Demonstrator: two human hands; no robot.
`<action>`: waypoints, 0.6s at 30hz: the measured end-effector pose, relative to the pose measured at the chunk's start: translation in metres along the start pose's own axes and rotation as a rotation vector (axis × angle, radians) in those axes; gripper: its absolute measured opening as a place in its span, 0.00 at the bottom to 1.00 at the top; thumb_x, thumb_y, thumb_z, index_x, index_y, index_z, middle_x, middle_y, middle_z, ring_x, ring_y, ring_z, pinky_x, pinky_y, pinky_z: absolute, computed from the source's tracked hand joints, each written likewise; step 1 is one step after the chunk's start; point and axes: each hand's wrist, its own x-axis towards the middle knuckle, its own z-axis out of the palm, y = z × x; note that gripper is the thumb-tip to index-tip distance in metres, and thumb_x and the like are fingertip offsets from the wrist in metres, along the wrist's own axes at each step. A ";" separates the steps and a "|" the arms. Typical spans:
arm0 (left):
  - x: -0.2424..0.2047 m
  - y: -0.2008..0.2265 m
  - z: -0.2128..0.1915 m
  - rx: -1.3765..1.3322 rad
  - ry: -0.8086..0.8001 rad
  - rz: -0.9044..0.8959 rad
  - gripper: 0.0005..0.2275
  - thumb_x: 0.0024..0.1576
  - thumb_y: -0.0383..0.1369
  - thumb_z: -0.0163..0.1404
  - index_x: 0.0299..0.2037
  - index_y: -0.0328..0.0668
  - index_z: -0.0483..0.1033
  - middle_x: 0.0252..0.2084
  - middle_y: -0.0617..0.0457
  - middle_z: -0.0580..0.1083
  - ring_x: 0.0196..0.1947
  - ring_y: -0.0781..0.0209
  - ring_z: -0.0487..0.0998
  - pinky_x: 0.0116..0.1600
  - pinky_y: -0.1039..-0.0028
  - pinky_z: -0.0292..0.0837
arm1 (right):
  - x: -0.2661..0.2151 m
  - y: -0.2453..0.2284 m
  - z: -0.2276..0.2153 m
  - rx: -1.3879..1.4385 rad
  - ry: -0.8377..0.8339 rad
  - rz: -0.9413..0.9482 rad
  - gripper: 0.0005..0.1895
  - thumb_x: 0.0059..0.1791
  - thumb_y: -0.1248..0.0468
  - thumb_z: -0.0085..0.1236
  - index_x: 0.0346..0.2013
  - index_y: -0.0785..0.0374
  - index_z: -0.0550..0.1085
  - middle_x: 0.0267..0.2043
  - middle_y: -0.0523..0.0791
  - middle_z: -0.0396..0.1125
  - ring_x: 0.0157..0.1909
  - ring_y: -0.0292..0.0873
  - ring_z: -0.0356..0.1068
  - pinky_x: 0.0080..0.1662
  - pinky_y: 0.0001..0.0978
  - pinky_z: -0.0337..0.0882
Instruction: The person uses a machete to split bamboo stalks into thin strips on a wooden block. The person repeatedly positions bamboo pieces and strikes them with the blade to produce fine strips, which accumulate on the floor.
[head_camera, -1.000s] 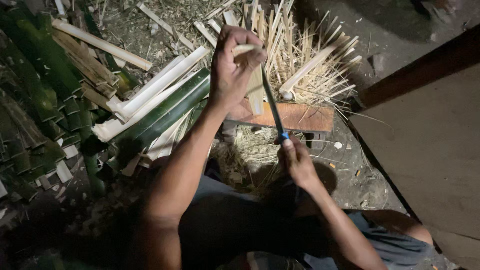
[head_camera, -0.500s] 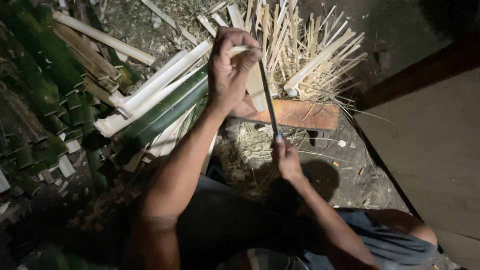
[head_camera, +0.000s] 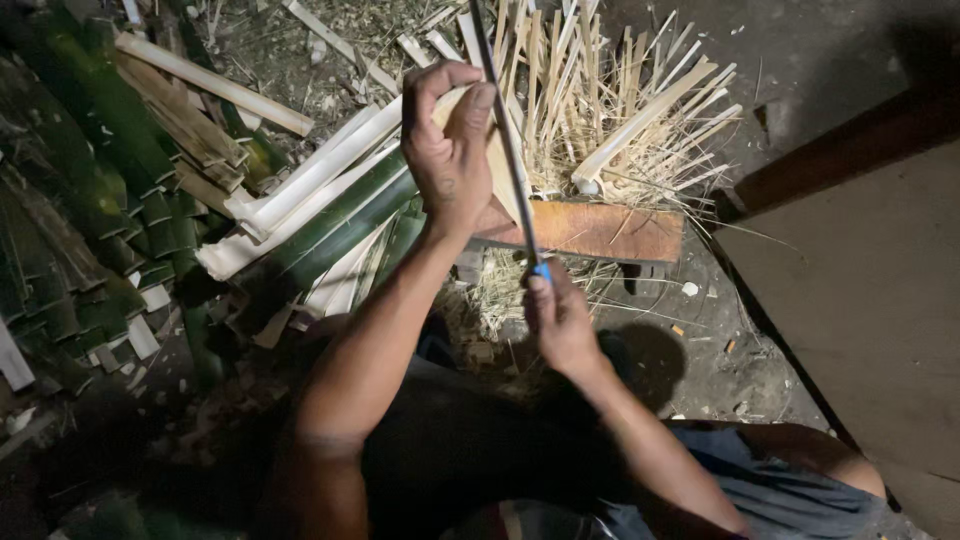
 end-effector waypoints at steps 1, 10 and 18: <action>0.000 -0.001 -0.001 0.027 0.005 0.000 0.04 0.68 0.29 0.52 0.50 0.40 0.74 0.47 0.52 0.75 0.48 0.62 0.80 0.51 0.69 0.86 | 0.005 0.000 0.010 -0.010 0.034 0.058 0.21 0.61 0.47 0.39 0.41 0.62 0.68 0.22 0.36 0.56 0.20 0.29 0.53 0.21 0.25 0.56; 0.019 0.019 -0.007 -0.168 -0.166 -0.004 0.16 0.70 0.42 0.41 0.58 0.37 0.63 0.55 0.46 0.72 0.56 0.57 0.72 0.61 0.58 0.73 | 0.047 0.096 -0.027 -0.294 0.092 0.615 0.19 0.59 0.46 0.41 0.43 0.59 0.68 0.20 0.37 0.54 0.19 0.32 0.52 0.22 0.28 0.54; 0.018 -0.005 0.004 0.291 -0.323 0.303 0.16 0.69 0.49 0.40 0.50 0.48 0.72 0.45 0.57 0.71 0.54 0.58 0.69 0.63 0.63 0.67 | 0.002 -0.051 -0.014 0.153 0.001 -0.036 0.20 0.61 0.45 0.37 0.39 0.57 0.65 0.23 0.35 0.55 0.23 0.29 0.54 0.25 0.26 0.55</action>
